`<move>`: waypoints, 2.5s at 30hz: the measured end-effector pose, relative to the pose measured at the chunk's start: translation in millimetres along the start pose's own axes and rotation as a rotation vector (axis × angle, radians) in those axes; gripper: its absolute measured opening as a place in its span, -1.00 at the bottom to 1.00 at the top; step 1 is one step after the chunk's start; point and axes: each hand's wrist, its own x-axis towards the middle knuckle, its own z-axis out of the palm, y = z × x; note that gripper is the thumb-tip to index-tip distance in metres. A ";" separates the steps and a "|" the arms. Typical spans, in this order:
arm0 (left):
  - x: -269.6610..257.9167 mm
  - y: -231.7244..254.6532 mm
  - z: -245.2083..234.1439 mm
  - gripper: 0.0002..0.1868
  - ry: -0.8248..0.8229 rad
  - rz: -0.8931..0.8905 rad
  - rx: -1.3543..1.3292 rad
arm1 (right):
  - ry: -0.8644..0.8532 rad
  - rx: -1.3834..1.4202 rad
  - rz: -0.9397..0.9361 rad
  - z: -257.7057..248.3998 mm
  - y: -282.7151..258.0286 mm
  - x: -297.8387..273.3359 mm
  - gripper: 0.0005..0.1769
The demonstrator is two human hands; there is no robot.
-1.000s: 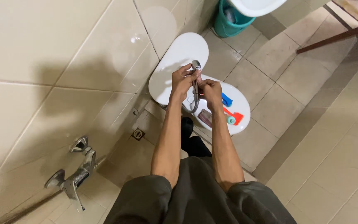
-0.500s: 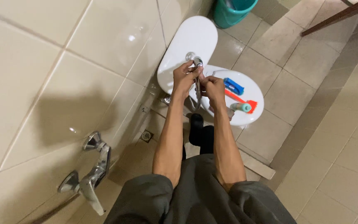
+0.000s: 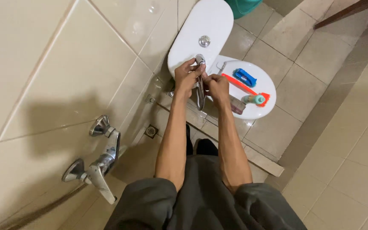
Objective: The person wipes a small metallic object with a cloth, turning it over to clean all sides, and then uses a cloth to wipe the top surface of a toilet tank.
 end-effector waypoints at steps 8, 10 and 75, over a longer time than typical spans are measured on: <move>-20.2 -23.9 -12.4 -0.29 0.028 0.007 -0.017 | -0.004 -0.048 0.019 -1.4 16.7 -23.1 -0.53; -22.6 -28.3 -14.1 -0.29 0.030 0.013 -0.025 | -0.010 -0.059 0.004 -2.0 19.6 -27.4 -0.52; -252.2 -73.6 28.8 -0.51 -0.239 0.488 0.606 | -0.121 -0.145 -0.706 -133.4 68.0 -193.9 -0.27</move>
